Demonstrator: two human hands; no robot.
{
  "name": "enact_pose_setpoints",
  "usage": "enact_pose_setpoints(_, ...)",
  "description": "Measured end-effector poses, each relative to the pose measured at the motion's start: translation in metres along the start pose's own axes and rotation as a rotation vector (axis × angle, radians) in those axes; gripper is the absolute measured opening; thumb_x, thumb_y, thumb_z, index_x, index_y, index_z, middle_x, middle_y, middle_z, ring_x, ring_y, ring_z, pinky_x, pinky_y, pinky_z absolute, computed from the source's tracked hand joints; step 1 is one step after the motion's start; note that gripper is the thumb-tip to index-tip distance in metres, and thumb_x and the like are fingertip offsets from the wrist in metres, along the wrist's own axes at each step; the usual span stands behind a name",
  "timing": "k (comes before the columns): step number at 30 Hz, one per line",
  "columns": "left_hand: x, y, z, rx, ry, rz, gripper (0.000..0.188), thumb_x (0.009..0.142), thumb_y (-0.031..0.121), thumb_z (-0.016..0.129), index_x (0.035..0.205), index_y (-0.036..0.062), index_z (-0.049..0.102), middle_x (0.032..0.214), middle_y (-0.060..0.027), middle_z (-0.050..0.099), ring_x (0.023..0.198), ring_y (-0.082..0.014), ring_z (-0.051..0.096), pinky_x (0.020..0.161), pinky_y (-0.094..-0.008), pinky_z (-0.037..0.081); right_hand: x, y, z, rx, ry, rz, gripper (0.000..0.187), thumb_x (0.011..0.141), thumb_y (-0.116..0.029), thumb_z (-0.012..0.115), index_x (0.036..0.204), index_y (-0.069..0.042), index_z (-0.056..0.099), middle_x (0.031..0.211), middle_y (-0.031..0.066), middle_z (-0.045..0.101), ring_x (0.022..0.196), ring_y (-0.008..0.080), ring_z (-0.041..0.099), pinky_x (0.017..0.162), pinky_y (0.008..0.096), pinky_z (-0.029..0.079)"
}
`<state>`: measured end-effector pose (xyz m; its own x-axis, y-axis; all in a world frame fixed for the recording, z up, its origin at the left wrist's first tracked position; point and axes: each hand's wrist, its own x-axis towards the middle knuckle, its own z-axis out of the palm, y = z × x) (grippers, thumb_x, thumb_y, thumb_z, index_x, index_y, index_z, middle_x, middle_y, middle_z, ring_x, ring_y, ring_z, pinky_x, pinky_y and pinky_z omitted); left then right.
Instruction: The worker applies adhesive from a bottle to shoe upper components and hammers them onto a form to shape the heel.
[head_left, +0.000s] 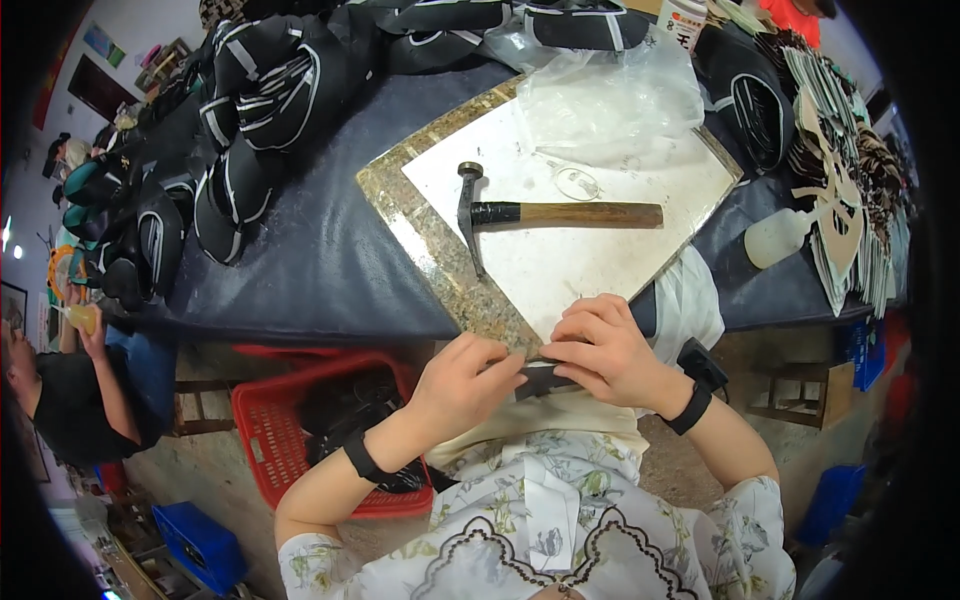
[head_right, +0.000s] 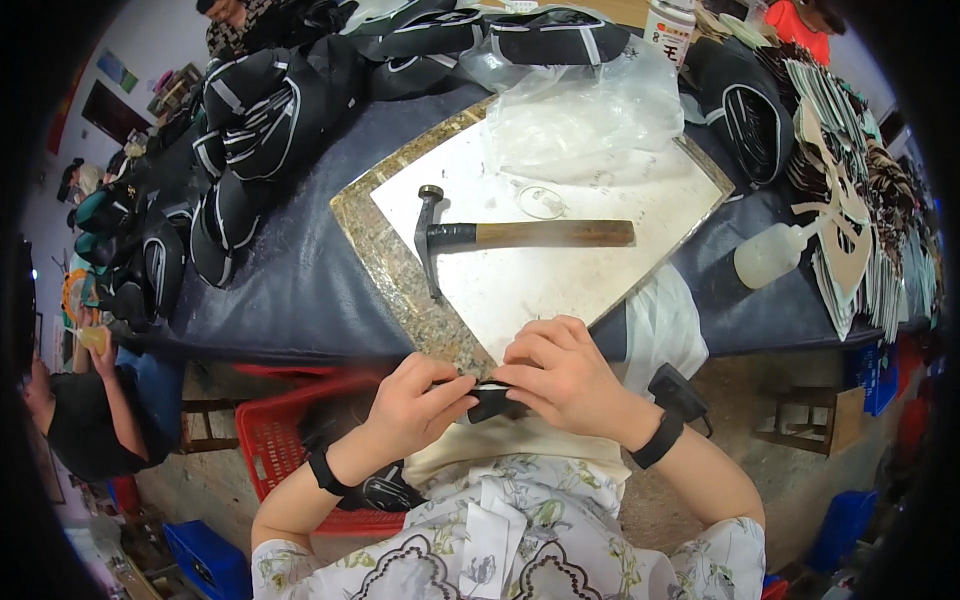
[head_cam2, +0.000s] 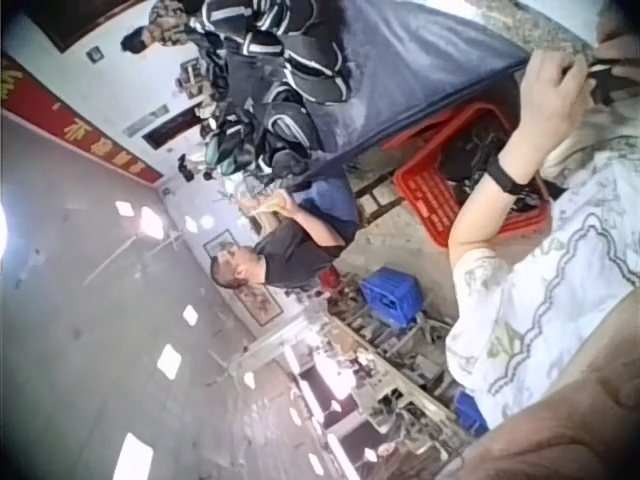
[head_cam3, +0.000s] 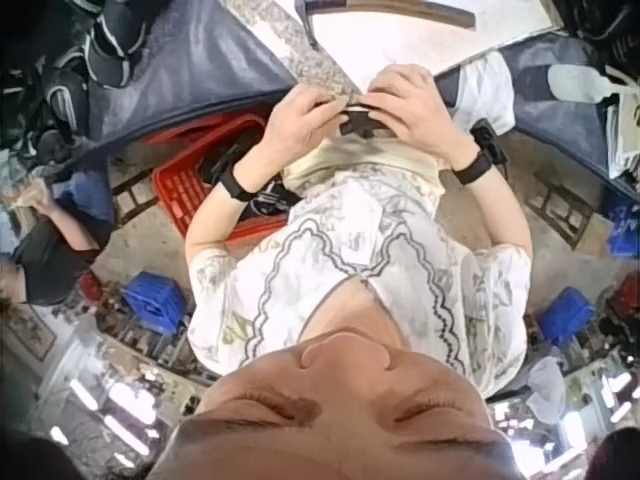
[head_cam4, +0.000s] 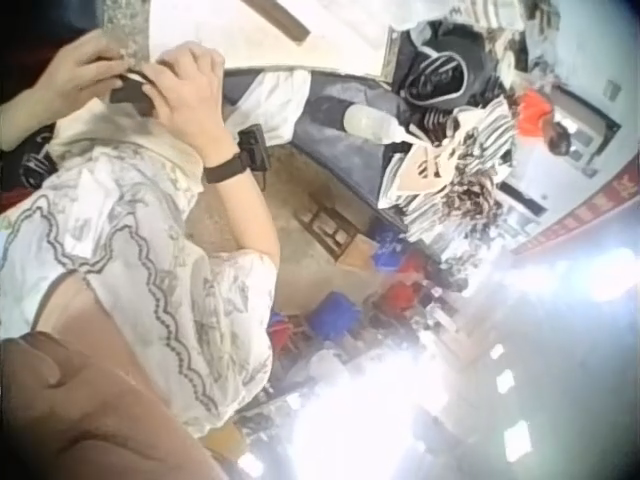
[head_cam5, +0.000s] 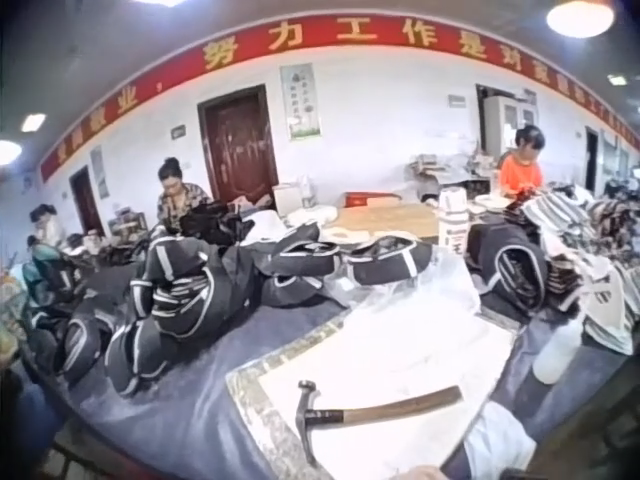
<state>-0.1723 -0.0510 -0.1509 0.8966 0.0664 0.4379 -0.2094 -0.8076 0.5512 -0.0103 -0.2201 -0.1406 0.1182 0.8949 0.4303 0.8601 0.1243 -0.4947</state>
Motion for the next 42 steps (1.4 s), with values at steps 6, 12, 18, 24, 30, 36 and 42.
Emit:
enact_pose_setpoints(6,-0.003,-0.008,-0.001,0.044,0.059,0.1,0.035,0.065,0.008,0.079,0.098,0.0047,0.065,0.086,-0.0065,0.057,0.074,-0.0235,0.055,0.062,-0.032,0.048,0.015,0.006,0.002,0.036,-0.101,-0.058,0.021,0.071,-0.018,0.073,0.091,-0.013,0.067,0.088,-0.0009,0.057,0.097,0.0206,0.053,0.086,0.0385,0.035)
enact_pose_setpoints(12,-0.001,-0.009,-0.005,-0.068,-0.013,0.003,0.035,0.067,0.006,0.077,0.098,0.0025,0.063,0.088,-0.0072,0.057,0.076,-0.0237,0.054,0.063,-0.0323,0.047,0.025,-0.006,0.005,-0.005,-0.171,0.079,0.019,0.069,-0.018,0.074,0.085,-0.01,0.065,0.084,0.0013,0.056,0.094,0.0222,0.054,0.085,0.0379,0.036)
enact_pose_setpoints(18,0.0,-0.009,-0.006,-0.101,-0.027,-0.026,0.034,0.068,0.006,0.075,0.099,0.0023,0.063,0.09,-0.0072,0.057,0.078,-0.0235,0.054,0.065,-0.0327,0.047,0.026,-0.005,0.007,-0.152,-0.199,-0.013,0.018,0.069,-0.014,0.068,0.085,-0.009,0.063,0.083,0.0018,0.056,0.093,0.0208,0.055,0.085,0.0369,0.036)
enact_pose_setpoints(24,-0.002,-0.013,-0.009,-0.021,-0.057,0.107,0.029,0.072,0.011,0.069,0.098,0.0002,0.062,0.09,-0.0069,0.055,0.082,-0.0225,0.053,0.071,-0.0329,0.047,0.02,0.004,0.006,-0.15,-0.14,-0.159,0.019,0.069,-0.012,0.062,0.088,-0.01,0.064,0.083,-0.0005,0.058,0.089,0.0159,0.057,0.083,0.0339,0.038)
enact_pose_setpoints(30,-0.005,-0.015,-0.01,0.003,-0.076,0.13,0.035,0.067,0.01,0.074,0.101,0.0041,0.066,0.094,-0.0061,0.057,0.083,-0.0225,0.054,0.069,-0.033,0.048,0.02,0.012,0.004,-0.121,-0.161,-0.252,0.017,0.071,-0.013,0.062,0.088,-0.011,0.065,0.086,-0.0018,0.059,0.093,0.0147,0.058,0.083,0.0314,0.039)
enact_pose_setpoints(36,-0.004,-0.016,-0.009,-0.094,-0.083,0.056,0.037,0.066,0.008,0.072,0.102,0.0039,0.066,0.092,-0.0063,0.056,0.081,-0.0227,0.053,0.07,-0.0327,0.048,0.023,0.016,0.003,-0.053,-0.194,-0.262,0.017,0.072,-0.012,0.062,0.088,-0.012,0.064,0.088,-0.0017,0.059,0.095,0.0145,0.057,0.083,0.0311,0.039)
enact_pose_setpoints(42,-0.006,-0.018,-0.01,0.006,-0.099,0.15,0.042,0.062,0.008,0.068,0.104,0.0047,0.066,0.091,-0.005,0.055,0.081,-0.0217,0.052,0.069,-0.0313,0.048,0.021,0.016,0.007,-0.017,-0.172,-0.197,0.016,0.072,-0.012,0.061,0.088,-0.012,0.064,0.088,-0.0012,0.059,0.094,0.0149,0.057,0.082,0.0313,0.039)
